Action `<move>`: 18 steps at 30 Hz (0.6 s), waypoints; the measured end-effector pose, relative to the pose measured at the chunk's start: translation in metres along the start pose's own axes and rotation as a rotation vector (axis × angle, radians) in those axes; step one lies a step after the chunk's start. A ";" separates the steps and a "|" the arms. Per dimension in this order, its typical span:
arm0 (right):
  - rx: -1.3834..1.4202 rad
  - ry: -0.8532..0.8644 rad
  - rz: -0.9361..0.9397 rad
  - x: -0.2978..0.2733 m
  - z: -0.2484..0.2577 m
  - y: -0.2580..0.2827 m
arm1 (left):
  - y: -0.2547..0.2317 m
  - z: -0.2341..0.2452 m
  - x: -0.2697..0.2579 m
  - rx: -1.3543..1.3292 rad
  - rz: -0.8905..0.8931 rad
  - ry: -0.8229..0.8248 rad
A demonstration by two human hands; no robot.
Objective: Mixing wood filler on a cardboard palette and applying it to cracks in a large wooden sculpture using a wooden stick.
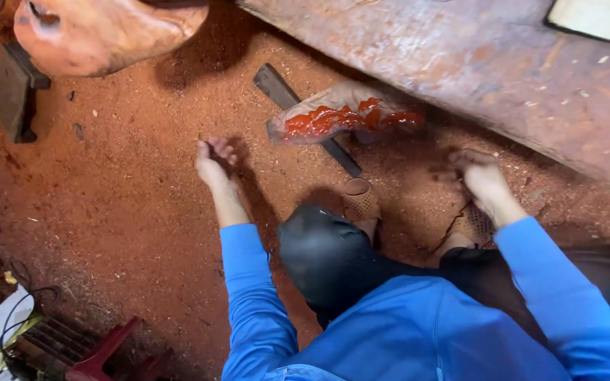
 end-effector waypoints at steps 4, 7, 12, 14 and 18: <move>0.045 -0.040 0.005 0.125 -0.003 -0.120 | 0.116 0.056 0.073 -0.258 0.452 0.226; 0.095 0.140 -0.006 0.118 -0.032 -0.132 | 0.133 0.040 0.057 -0.193 0.526 0.370; 0.078 -0.127 0.019 0.105 -0.062 -0.138 | 0.156 0.017 0.066 -0.195 0.653 0.567; -0.025 -0.298 0.323 0.111 -0.038 -0.118 | 0.157 0.013 0.056 -0.240 0.676 0.627; -0.451 -0.452 0.371 0.146 0.006 -0.101 | 0.156 0.008 0.037 -0.327 0.632 0.692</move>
Point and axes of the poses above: each hand's wrist, its own x-axis towards the middle knuckle, its own z-axis out of the back of the hand, y = z × x, the point moved 3 cm from there along x, towards the middle knuckle, and after that the axes turned 15 degrees about -x, right-handed, at the moved point
